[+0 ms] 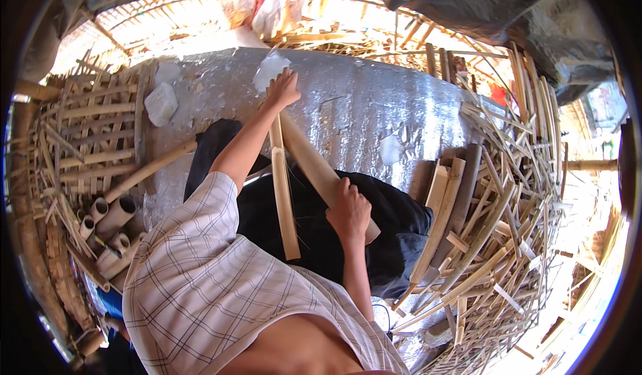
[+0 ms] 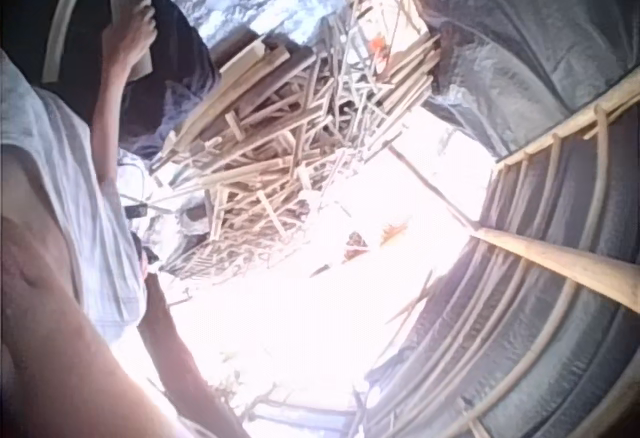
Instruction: The person shapes a bamboo piece by hand using a metal blade, peeling away layers and smoothing the edges of the hollow cylinder.
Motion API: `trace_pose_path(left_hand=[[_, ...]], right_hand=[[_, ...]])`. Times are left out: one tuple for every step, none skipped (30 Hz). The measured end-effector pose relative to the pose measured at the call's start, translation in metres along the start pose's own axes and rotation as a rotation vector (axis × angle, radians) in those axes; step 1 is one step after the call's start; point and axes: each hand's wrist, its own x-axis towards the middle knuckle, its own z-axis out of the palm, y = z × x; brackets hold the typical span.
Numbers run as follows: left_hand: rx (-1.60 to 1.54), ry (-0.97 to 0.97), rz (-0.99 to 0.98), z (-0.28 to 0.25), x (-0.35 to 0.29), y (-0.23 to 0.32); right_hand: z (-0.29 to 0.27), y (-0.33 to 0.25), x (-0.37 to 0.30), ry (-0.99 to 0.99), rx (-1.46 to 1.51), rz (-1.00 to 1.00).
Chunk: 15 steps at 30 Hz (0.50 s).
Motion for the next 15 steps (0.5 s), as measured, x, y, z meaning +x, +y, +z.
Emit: trace_pose_path(left_hand=[[0.010,0.010,0.017,-0.013,-0.005,0.002],[0.016,0.132,0.034,-0.014,-0.009,-0.008],[-0.061,0.113,0.011,-0.018,-0.009,-0.020],[-0.139,0.093,-0.010,-0.023,-0.009,-0.035],[-0.220,0.077,-0.028,-0.030,-0.009,-0.050],[-0.261,0.215,0.024,-0.033,-0.014,-0.062],[-0.304,0.240,0.045,-0.038,-0.020,-0.079],[-0.352,0.257,0.076,-0.044,-0.027,-0.085],[-0.399,0.272,0.109,-0.052,-0.035,-0.087],[-0.396,0.357,0.109,-0.059,-0.046,-0.089],[-0.456,0.366,0.117,-0.069,-0.056,-0.091],[-0.514,0.377,0.117,-0.078,-0.068,-0.098],[-0.572,0.389,0.116,-0.089,-0.080,-0.106],[-0.585,0.472,0.127,-0.099,-0.093,-0.113],[-0.602,0.556,0.135,-0.108,-0.107,-0.119]], right_hand=[[-0.006,0.002,0.000,-0.033,0.005,-0.004],[-0.010,0.005,0.004,-0.069,0.026,-0.013],[-0.014,0.008,0.008,-0.103,0.044,-0.021],[-0.009,0.015,0.011,-0.087,0.085,-0.057],[-0.012,0.015,0.014,-0.099,0.095,-0.069],[-0.015,0.015,0.017,-0.114,0.104,-0.080],[-0.016,0.014,0.020,-0.129,0.113,-0.091],[-0.014,0.015,0.020,-0.113,0.119,-0.086],[-0.014,0.015,0.019,-0.094,0.111,-0.080],[-0.014,0.015,0.018,-0.076,0.102,-0.076],[-0.016,0.015,0.016,-0.056,0.092,-0.072],[-0.018,0.015,0.014,-0.012,0.104,-0.098],[-0.021,0.014,0.015,-0.022,0.107,-0.103],[-0.026,0.012,0.018,-0.029,0.111,-0.106],[-0.031,0.010,0.024,-0.038,0.111,-0.109]])
